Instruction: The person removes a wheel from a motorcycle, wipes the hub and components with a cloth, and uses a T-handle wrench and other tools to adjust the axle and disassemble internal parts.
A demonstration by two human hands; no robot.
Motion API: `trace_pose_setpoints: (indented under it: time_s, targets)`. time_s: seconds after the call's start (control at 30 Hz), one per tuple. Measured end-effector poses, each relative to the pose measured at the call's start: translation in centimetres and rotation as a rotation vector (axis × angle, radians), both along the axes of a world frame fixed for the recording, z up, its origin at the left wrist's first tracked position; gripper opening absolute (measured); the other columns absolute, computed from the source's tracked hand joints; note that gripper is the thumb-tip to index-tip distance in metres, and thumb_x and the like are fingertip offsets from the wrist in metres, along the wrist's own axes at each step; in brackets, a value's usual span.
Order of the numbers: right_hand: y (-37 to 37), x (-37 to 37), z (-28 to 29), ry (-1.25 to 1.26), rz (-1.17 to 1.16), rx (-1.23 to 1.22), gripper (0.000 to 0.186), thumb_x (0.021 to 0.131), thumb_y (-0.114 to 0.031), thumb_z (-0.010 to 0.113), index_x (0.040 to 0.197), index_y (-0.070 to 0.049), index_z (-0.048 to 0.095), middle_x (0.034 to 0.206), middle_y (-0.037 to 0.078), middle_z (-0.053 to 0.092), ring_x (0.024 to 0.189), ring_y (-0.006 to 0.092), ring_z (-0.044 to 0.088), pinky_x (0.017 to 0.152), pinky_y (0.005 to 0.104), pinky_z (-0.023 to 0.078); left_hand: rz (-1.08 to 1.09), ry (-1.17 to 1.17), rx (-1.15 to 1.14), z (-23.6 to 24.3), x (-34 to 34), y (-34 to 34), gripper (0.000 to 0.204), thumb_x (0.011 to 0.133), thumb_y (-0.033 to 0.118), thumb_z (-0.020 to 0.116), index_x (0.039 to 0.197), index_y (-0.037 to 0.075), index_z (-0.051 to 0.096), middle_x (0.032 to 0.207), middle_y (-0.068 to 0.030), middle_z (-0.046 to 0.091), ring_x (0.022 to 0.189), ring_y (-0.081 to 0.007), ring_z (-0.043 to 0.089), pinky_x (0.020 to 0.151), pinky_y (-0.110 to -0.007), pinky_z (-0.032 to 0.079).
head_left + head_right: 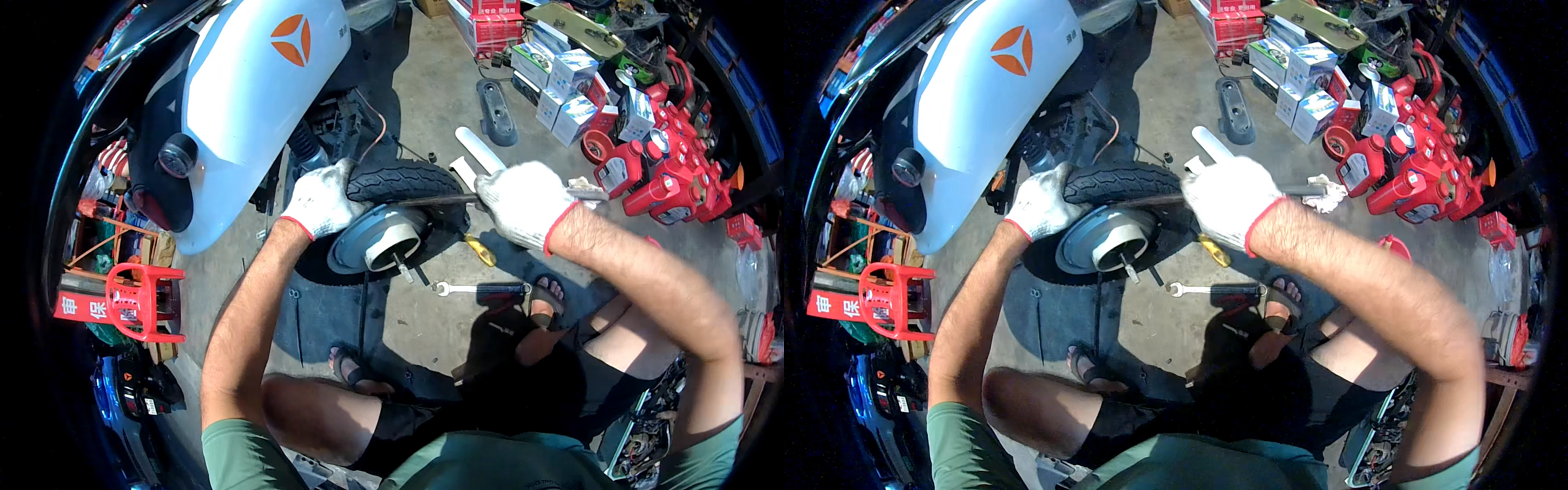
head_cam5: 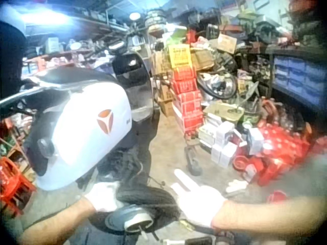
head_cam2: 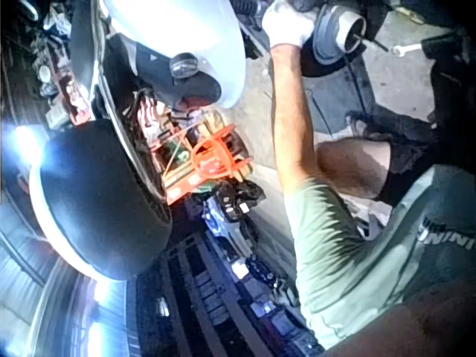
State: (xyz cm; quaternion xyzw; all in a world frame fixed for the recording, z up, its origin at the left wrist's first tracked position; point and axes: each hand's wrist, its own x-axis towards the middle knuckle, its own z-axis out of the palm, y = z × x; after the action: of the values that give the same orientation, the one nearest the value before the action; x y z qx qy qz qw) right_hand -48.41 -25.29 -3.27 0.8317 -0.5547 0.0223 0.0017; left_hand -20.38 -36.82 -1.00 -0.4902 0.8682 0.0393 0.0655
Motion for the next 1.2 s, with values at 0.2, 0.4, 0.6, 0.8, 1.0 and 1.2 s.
trace_pose_setpoints:
  time_s: [0.2, 0.4, 0.6, 0.8, 1.0, 1.2]
  targets:
    - [4.2, 3.1, -11.1, -0.678, -0.461, 0.6, 0.037, 0.095, -0.036, 0.05, 0.106, -0.005, 0.066, 0.094, 0.021, 0.07, 0.083, 0.0397, 0.068, 0.075, 0.0471, 0.053, 0.022, -0.004, -0.019, -0.7, -0.1, -0.7, 0.064, 0.076, 0.043, 0.073, 0.12, -0.001, 0.057, 0.101, -0.0243, 0.068, 0.1, -0.038, 0.066, 0.089, -0.044, 0.052]
    - [8.9, 14.9, -17.7, -1.915, -0.746, 0.927, 0.023, 0.1, -0.026, 0.054, 0.09, -0.006, 0.058, 0.068, 0.003, 0.055, 0.052, 0.0139, 0.051, 0.047, 0.029, 0.042, 0.02, -0.008, -0.049, -0.6, -0.2, -0.6, 0.062, 0.076, 0.046, 0.072, 0.113, -0.002, 0.06, 0.1, -0.025, 0.068, 0.098, -0.0376, 0.067, 0.088, -0.043, 0.052]
    - [7.1, 19.9, -17.8, -2.339, -0.888, 0.789, 0.019, 0.101, -0.027, 0.052, 0.09, -0.011, 0.056, 0.068, 0.001, 0.053, 0.051, 0.0144, 0.05, 0.047, 0.0303, 0.044, 0.023, -0.01, -0.051, -0.9, -0.2, -0.6, 0.063, 0.076, 0.044, 0.072, 0.116, -0.002, 0.058, 0.099, -0.0255, 0.068, 0.098, -0.038, 0.066, 0.088, -0.044, 0.051]
    - [5.8, 19.9, -16.4, -2.31, -0.961, 0.818, 0.02, 0.101, -0.027, 0.05, 0.088, -0.012, 0.054, 0.065, -0.001, 0.049, 0.048, 0.013, 0.045, 0.044, 0.0286, 0.038, 0.017, -0.005, -0.074, -1.0, 0.0, -0.6, 0.061, 0.076, 0.044, 0.072, 0.113, -0.003, 0.059, 0.096, -0.0257, 0.068, 0.097, -0.0386, 0.066, 0.086, -0.044, 0.052]
    - [6.7, 13.9, -16.2, -2.077, -0.882, 1.09, 0.027, 0.101, -0.033, 0.049, 0.082, -0.014, 0.048, 0.06, -0.005, 0.037, 0.043, 0.0077, 0.031, 0.04, 0.0265, 0.024, 0.024, 0.028, -0.052, -0.7, -0.1, -0.3, 0.062, 0.076, 0.045, 0.071, 0.113, -0.002, 0.058, 0.096, -0.0268, 0.068, 0.096, -0.0395, 0.066, 0.085, -0.044, 0.052]
    - [6.0, 10.2, -15.6, -1.748, -0.893, 1.067, 0.027, 0.1, -0.03, 0.049, 0.08, -0.012, 0.055, 0.057, -0.002, 0.043, 0.042, 0.0124, 0.04, 0.038, 0.0302, 0.032, 0.033, 0.046, -0.051, -0.6, 0.5, 0.4, 0.068, 0.075, 0.046, 0.072, 0.119, -0.004, 0.056, 0.099, -0.027, 0.068, 0.098, -0.0395, 0.067, 0.087, -0.044, 0.053]
